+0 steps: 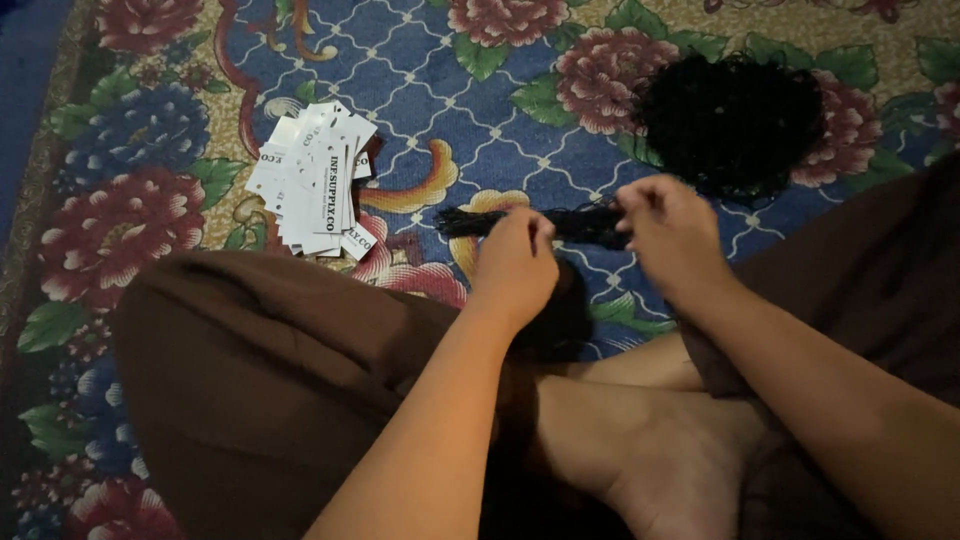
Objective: The person is sitting on the floor, picking up black mesh hairnets one by one, stretching them out for inspection, and organizing them near a pile of labels.
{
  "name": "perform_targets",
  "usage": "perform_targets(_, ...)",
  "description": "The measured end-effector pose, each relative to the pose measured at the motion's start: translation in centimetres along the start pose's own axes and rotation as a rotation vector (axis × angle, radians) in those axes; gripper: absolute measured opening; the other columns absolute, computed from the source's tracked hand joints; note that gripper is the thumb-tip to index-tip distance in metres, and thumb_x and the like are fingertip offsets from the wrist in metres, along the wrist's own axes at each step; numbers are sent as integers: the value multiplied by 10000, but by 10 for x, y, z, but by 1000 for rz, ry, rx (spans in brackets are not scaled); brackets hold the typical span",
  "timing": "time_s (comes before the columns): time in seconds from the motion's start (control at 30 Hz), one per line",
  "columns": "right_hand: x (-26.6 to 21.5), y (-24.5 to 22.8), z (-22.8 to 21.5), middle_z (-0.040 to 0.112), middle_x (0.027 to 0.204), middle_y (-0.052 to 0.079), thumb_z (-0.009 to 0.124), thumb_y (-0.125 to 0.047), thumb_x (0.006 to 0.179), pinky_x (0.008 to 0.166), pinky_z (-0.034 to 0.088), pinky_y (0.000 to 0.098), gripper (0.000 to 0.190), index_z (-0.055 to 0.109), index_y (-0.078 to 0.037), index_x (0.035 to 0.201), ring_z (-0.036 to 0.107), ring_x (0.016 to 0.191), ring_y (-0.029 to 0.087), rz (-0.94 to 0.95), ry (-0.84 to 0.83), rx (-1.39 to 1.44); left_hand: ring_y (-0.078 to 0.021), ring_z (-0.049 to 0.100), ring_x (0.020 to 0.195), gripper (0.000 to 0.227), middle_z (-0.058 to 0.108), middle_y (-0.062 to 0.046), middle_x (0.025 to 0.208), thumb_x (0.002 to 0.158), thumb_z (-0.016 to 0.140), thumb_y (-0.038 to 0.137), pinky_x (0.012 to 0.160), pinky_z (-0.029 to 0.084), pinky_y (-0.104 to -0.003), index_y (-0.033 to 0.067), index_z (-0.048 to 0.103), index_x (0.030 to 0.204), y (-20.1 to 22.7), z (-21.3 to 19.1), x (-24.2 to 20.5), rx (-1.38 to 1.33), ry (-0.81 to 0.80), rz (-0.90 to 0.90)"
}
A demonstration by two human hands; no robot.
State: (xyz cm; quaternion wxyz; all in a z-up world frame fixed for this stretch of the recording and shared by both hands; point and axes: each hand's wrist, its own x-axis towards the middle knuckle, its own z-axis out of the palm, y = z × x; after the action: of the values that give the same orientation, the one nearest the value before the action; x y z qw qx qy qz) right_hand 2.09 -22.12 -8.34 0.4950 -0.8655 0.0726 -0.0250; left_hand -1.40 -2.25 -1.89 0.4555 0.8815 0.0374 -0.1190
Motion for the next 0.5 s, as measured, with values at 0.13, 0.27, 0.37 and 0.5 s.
perform_targets(0.13, 4, 1, -4, 750, 846, 169, 652, -233, 1033, 533, 600, 315, 207, 730, -42, 1025, 737, 665, 234, 17, 125, 49, -493, 605, 1159, 237, 657, -266, 1101, 1013, 439, 162, 995, 504, -579, 33, 629, 1071, 1, -6, 0, 13, 48, -110)
perform_targets(0.27, 5, 9, -8, 739, 761, 107, 603, -250, 1058, 473, 566, 341, 239, 730, -54, 1008, 693, 563, 193, 79, 203, -24, -401, 646, 1131, 261, 643, -172, 1099, 996, 401, 186, 957, 538, -534, 57, 596, 1113, -5, -5, 5, 88, 171, -338)
perform_targets(0.37, 5, 11, -8, 739, 734, 92, 590, -223, 1061, 469, 563, 338, 233, 749, -62, 1004, 706, 573, 199, 121, 233, -62, -359, 652, 1125, 325, 611, -141, 1158, 1004, 387, 206, 935, 552, -522, 44, 531, 1246, -21, -6, 14, 133, 253, -485)
perform_targets(0.5, 13, 27, -1, 726, 747, 148, 608, -238, 1054, 520, 614, 364, 236, 737, -46, 1007, 723, 686, 246, 126, 170, -23, -415, 585, 1221, 436, 532, -221, 1277, 1033, 454, 125, 952, 553, -546, -97, 384, 1402, -4, -9, 9, 101, 398, -559)
